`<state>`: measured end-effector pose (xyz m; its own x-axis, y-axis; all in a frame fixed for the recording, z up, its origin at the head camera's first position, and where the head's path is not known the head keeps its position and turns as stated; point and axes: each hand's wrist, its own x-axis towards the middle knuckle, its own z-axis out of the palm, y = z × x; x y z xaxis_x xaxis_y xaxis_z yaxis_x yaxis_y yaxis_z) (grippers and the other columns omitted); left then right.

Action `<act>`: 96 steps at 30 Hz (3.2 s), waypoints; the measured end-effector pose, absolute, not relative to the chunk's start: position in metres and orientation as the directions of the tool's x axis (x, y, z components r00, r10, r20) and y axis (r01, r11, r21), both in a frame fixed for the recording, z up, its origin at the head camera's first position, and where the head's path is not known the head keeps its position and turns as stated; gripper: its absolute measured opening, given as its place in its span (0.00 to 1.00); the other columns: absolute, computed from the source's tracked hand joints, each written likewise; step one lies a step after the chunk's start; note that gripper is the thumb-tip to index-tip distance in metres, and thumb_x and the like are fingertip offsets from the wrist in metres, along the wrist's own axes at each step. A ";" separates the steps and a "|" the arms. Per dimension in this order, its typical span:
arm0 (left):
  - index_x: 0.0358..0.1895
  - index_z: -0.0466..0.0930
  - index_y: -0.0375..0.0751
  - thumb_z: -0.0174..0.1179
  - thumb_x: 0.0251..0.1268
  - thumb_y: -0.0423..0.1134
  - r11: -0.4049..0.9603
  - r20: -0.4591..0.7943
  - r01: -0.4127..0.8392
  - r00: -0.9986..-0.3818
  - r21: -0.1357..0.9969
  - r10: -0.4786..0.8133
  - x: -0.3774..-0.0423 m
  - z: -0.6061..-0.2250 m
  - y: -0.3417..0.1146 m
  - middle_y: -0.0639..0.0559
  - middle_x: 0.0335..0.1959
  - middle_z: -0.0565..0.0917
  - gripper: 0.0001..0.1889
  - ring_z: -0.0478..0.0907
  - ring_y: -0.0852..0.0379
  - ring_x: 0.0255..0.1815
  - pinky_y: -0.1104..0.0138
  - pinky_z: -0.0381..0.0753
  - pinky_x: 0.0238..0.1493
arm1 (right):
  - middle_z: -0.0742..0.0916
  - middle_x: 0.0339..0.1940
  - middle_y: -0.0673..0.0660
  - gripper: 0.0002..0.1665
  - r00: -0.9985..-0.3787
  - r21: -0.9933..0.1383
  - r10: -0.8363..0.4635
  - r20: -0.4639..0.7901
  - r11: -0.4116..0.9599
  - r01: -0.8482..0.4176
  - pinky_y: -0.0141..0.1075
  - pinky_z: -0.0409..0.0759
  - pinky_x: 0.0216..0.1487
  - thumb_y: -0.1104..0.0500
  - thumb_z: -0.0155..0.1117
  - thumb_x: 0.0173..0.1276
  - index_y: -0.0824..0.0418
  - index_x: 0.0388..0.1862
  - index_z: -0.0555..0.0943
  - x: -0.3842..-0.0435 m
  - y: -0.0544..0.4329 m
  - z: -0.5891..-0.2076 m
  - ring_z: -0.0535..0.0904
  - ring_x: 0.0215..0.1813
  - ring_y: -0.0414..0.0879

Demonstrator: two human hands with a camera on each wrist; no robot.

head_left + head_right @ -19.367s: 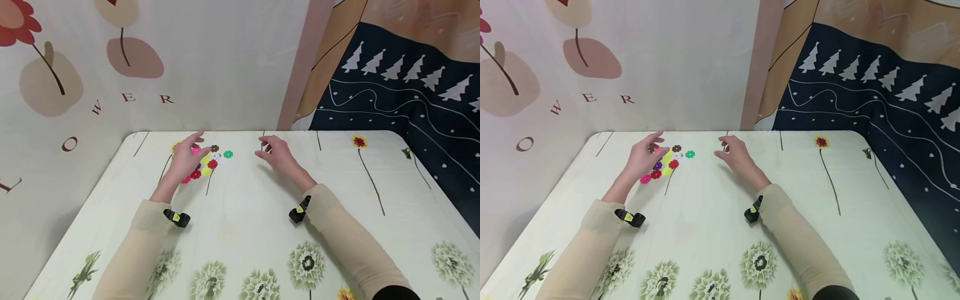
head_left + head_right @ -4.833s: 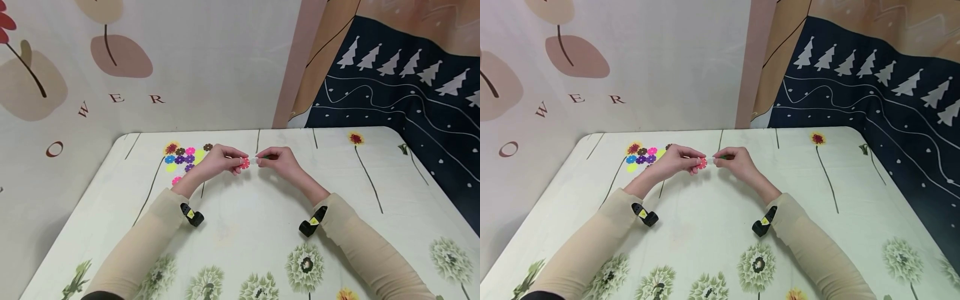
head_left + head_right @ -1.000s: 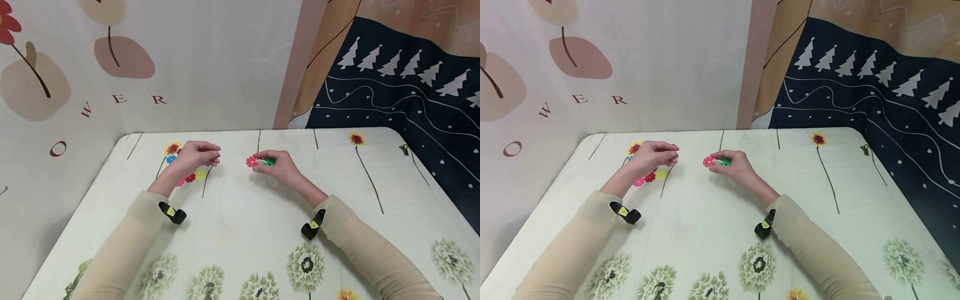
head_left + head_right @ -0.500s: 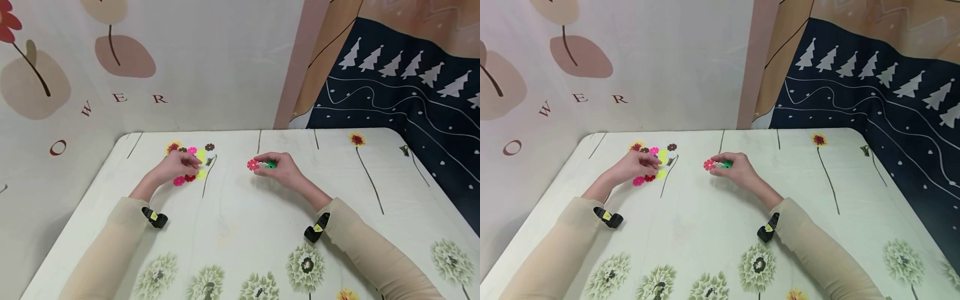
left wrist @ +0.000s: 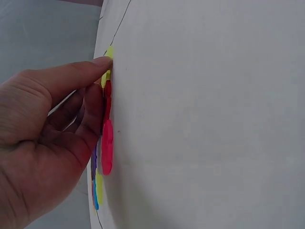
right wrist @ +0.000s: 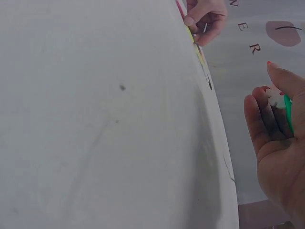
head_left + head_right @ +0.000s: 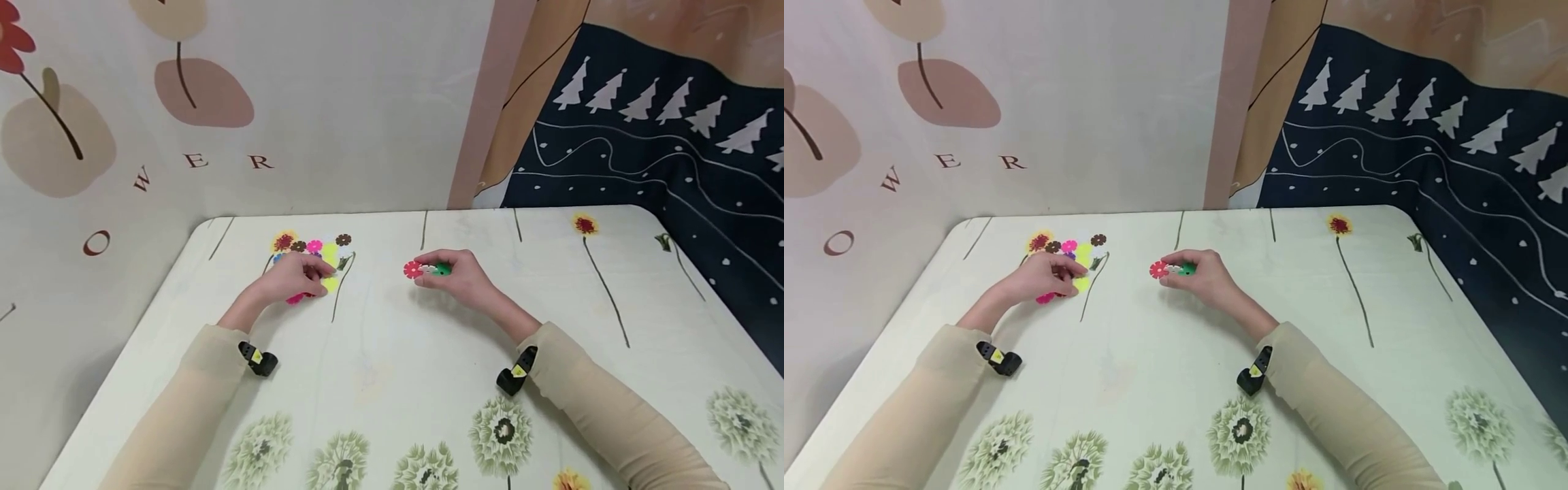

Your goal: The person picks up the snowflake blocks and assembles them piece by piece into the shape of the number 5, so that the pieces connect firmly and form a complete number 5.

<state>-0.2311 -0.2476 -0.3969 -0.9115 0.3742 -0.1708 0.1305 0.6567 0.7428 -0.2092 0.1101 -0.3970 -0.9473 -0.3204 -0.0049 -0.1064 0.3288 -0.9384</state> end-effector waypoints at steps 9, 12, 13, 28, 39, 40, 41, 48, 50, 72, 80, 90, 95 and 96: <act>0.51 0.88 0.35 0.74 0.60 0.31 0.705 -0.187 0.135 -0.914 0.696 0.360 -0.232 -0.395 -0.245 0.46 0.38 0.82 0.15 0.75 0.48 0.39 0.64 0.78 0.37 | 0.85 0.57 0.58 0.23 -0.945 -0.932 -0.327 -0.006 0.344 -0.113 0.34 0.81 0.47 0.58 0.78 0.64 0.61 0.58 0.86 -0.210 0.112 -0.396 0.77 0.57 0.52; 0.50 0.89 0.36 0.74 0.60 0.31 0.707 -0.177 0.150 -0.913 0.692 0.367 -0.233 -0.396 -0.245 0.46 0.38 0.82 0.14 0.75 0.48 0.38 0.63 0.78 0.37 | 0.86 0.57 0.58 0.23 -0.947 -0.927 -0.321 -0.002 0.356 -0.119 0.35 0.80 0.47 0.58 0.78 0.64 0.61 0.57 0.87 -0.210 0.114 -0.395 0.77 0.57 0.52; 0.49 0.89 0.37 0.74 0.60 0.31 0.705 -0.175 0.151 -0.913 0.693 0.368 -0.233 -0.396 -0.245 0.47 0.38 0.83 0.14 0.75 0.48 0.38 0.63 0.78 0.37 | 0.86 0.57 0.58 0.22 -0.948 -0.926 -0.320 0.001 0.357 -0.121 0.36 0.80 0.47 0.58 0.78 0.64 0.61 0.57 0.87 -0.210 0.114 -0.395 0.77 0.56 0.52; 0.50 0.88 0.39 0.68 0.70 0.35 0.631 -0.141 0.136 -0.919 0.764 0.368 -0.232 -0.394 -0.224 0.47 0.39 0.85 0.09 0.78 0.48 0.36 0.64 0.80 0.37 | 0.86 0.57 0.59 0.22 -0.944 -0.924 -0.328 0.029 0.352 -0.151 0.34 0.79 0.48 0.59 0.77 0.65 0.63 0.57 0.86 -0.212 0.116 -0.397 0.76 0.58 0.53; 0.53 0.85 0.35 0.66 0.70 0.33 0.450 -0.112 0.064 -0.928 0.891 0.356 -0.234 -0.399 -0.190 0.42 0.39 0.85 0.11 0.82 0.48 0.34 0.64 0.86 0.39 | 0.86 0.57 0.60 0.23 -0.946 -0.931 -0.323 0.032 0.336 -0.146 0.35 0.79 0.51 0.59 0.78 0.64 0.64 0.57 0.86 -0.214 0.111 -0.401 0.76 0.60 0.55; 0.53 0.85 0.35 0.66 0.71 0.33 0.447 -0.113 0.062 -0.928 0.892 0.356 -0.234 -0.399 -0.187 0.42 0.39 0.85 0.12 0.82 0.48 0.34 0.64 0.86 0.39 | 0.86 0.57 0.60 0.23 -0.946 -0.930 -0.324 0.031 0.337 -0.146 0.35 0.79 0.51 0.59 0.78 0.64 0.64 0.57 0.86 -0.214 0.110 -0.402 0.76 0.60 0.54; 0.53 0.85 0.34 0.66 0.71 0.33 0.441 -0.114 0.060 -0.927 0.896 0.357 -0.234 -0.399 -0.184 0.42 0.39 0.85 0.12 0.82 0.49 0.34 0.64 0.86 0.39 | 0.86 0.57 0.60 0.23 -0.945 -0.929 -0.324 0.031 0.339 -0.146 0.34 0.79 0.50 0.59 0.78 0.64 0.64 0.57 0.86 -0.214 0.110 -0.402 0.76 0.59 0.54; 0.54 0.83 0.31 0.65 0.71 0.31 0.372 -0.119 0.034 -0.917 0.928 0.381 -0.233 -0.401 -0.170 0.41 0.40 0.85 0.12 0.83 0.49 0.35 0.63 0.87 0.41 | 0.86 0.57 0.57 0.23 -0.946 -0.932 -0.325 0.008 0.340 -0.124 0.34 0.81 0.48 0.58 0.78 0.64 0.61 0.57 0.87 -0.215 0.107 -0.405 0.76 0.59 0.52; 0.53 0.83 0.31 0.65 0.71 0.31 0.359 -0.119 0.031 -0.914 0.933 0.388 -0.230 -0.400 -0.166 0.40 0.40 0.85 0.11 0.83 0.48 0.36 0.62 0.87 0.41 | 0.86 0.57 0.57 0.23 -0.945 -0.931 -0.327 0.007 0.343 -0.125 0.34 0.80 0.48 0.58 0.78 0.64 0.61 0.57 0.87 -0.215 0.106 -0.406 0.76 0.59 0.52; 0.47 0.84 0.34 0.66 0.68 0.29 0.343 -0.054 0.113 -0.895 0.932 0.442 -0.221 -0.393 -0.149 0.42 0.36 0.84 0.07 0.82 0.48 0.34 0.61 0.86 0.39 | 0.88 0.53 0.59 0.22 -0.934 -0.912 -0.356 0.035 0.370 -0.175 0.33 0.80 0.45 0.58 0.78 0.65 0.64 0.56 0.87 -0.209 0.100 -0.407 0.79 0.56 0.53; 0.43 0.86 0.33 0.68 0.67 0.29 0.384 -0.015 0.179 -0.892 0.906 0.451 -0.221 -0.391 -0.145 0.44 0.32 0.86 0.05 0.84 0.44 0.35 0.58 0.85 0.39 | 0.89 0.48 0.60 0.20 -0.931 -0.920 -0.364 0.020 0.359 -0.160 0.31 0.79 0.36 0.60 0.78 0.64 0.66 0.54 0.88 -0.209 0.099 -0.405 0.84 0.40 0.47; 0.42 0.86 0.33 0.68 0.67 0.29 0.407 0.004 0.225 -0.878 0.885 0.478 -0.220 -0.383 -0.141 0.43 0.32 0.85 0.04 0.83 0.40 0.35 0.53 0.83 0.39 | 0.90 0.44 0.60 0.19 -0.925 -0.932 -0.378 0.020 0.328 -0.155 0.30 0.79 0.32 0.62 0.78 0.63 0.67 0.52 0.88 -0.209 0.099 -0.405 0.87 0.32 0.45; 0.43 0.86 0.33 0.67 0.67 0.29 0.399 0.008 0.221 -0.882 0.890 0.471 -0.221 -0.382 -0.140 0.44 0.32 0.85 0.04 0.82 0.40 0.35 0.52 0.82 0.39 | 0.90 0.45 0.60 0.19 -0.928 -0.942 -0.373 0.003 0.311 -0.128 0.31 0.81 0.34 0.61 0.77 0.64 0.66 0.53 0.87 -0.209 0.099 -0.404 0.87 0.33 0.46; 0.43 0.87 0.33 0.67 0.67 0.29 0.393 0.012 0.221 -0.883 0.892 0.470 -0.221 -0.382 -0.140 0.44 0.32 0.85 0.04 0.82 0.40 0.35 0.52 0.83 0.39 | 0.90 0.46 0.60 0.20 -0.928 -0.943 -0.372 -0.001 0.308 -0.123 0.31 0.81 0.34 0.61 0.77 0.64 0.66 0.54 0.87 -0.209 0.100 -0.404 0.88 0.34 0.46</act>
